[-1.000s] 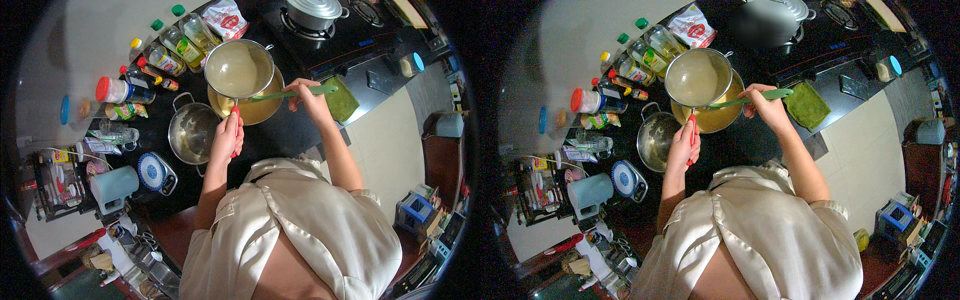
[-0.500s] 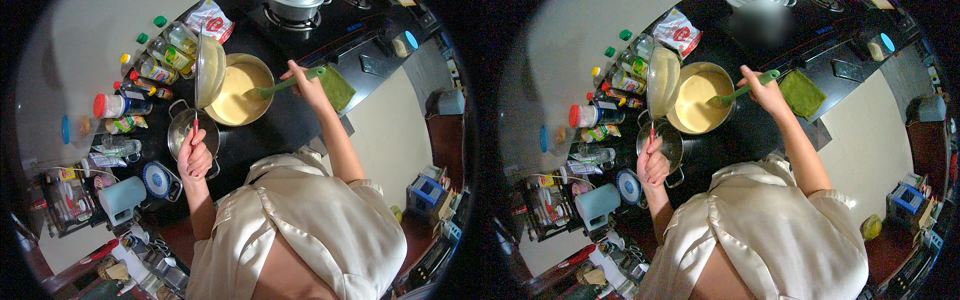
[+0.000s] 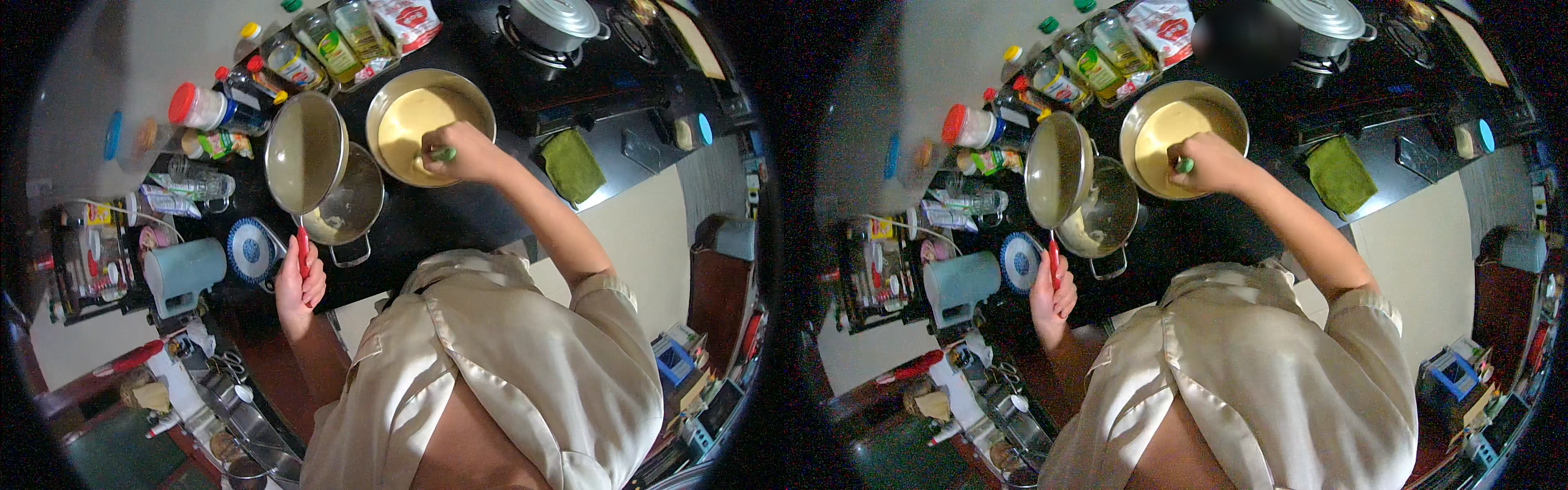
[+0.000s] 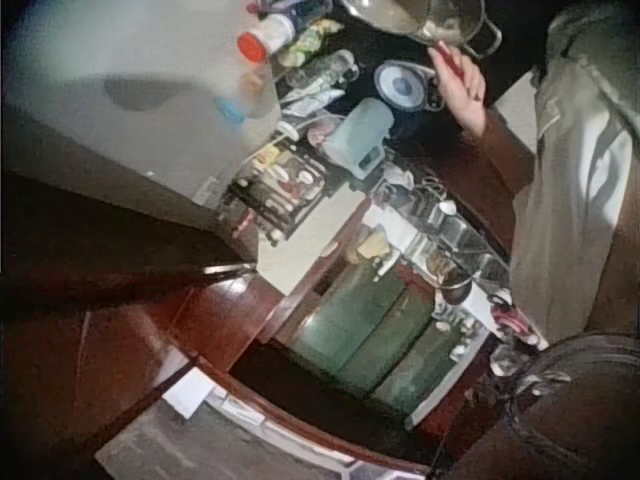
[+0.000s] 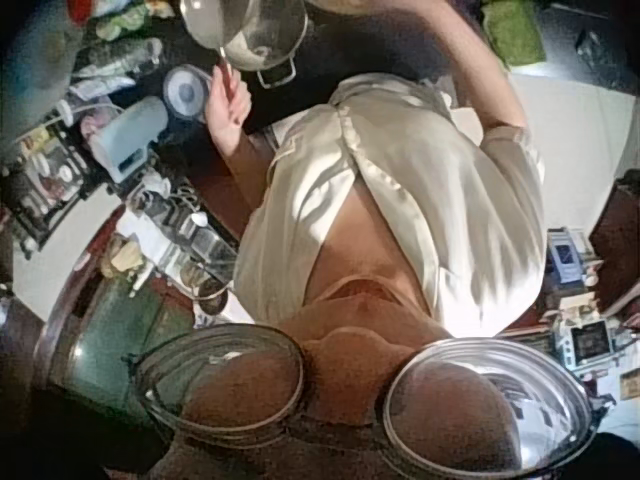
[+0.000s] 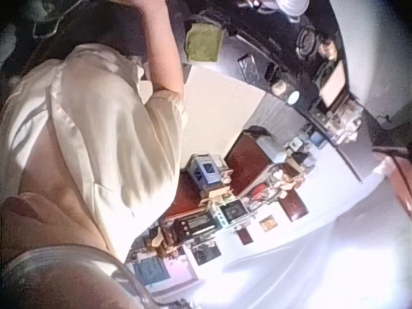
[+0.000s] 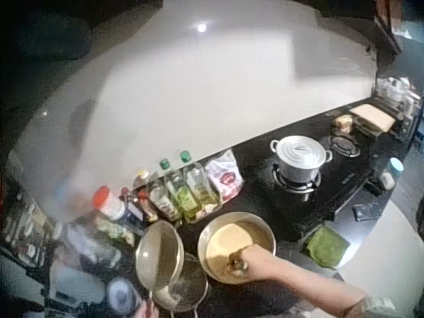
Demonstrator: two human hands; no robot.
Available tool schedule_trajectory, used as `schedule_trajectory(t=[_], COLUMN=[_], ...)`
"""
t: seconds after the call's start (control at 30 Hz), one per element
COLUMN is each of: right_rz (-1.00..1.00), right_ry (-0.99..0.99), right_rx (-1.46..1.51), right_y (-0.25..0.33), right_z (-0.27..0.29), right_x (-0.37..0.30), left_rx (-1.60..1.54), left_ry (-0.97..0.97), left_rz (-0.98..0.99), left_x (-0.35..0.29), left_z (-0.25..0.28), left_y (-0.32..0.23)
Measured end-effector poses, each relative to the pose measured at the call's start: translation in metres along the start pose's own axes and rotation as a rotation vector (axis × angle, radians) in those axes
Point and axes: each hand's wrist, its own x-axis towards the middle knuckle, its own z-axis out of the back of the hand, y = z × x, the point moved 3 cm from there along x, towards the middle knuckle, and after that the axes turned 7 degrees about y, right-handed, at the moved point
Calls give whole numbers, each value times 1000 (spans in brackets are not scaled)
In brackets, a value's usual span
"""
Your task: The person pours a yellow liquid from a metal pot through a sieve into a second pot, using a green spatula to press the mixture through the mesh. They repeat this process, scraping the remaining batter from the first pot into the sieve and then transferring the strained liquid back into the original pot.
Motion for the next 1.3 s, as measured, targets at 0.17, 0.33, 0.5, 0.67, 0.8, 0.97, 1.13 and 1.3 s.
schedule_trajectory(t=[0.17, 0.33, 0.5, 0.67, 0.8, 0.97, 1.13, 1.3], right_rz=[-159, -411, -481, -236, -179, -532, -914, -714], right_ry=[-114, -329, -191, -207, -199, -251, -267, -431], right_rx=[-161, -354, -71, 6, -250, -345, 268, 806], right_y=[-35, -52, 3, 23, -12, -37, -48, -33], right_z=[22, 42, 31, -15, -13, 42, 38, 2], right_x=[29, -6, -23, 5, 27, 11, -13, 3], left_rx=[408, 526, 548, 795, 871, 967, 1019, 1056], left_ry=[-368, -491, -717, -892, -913, -964, -1079, -1056], left_rz=[43, 161, 171, -4, -216, -341, -374, -508], left_x=[-10, 4, 16, 12, 7, 3, -2, 8], left_z=[54, 74, 70, 52, 88, 119, 105, 107], left_y=[34, 59, 73, 60, 72, 66, 36, 32])
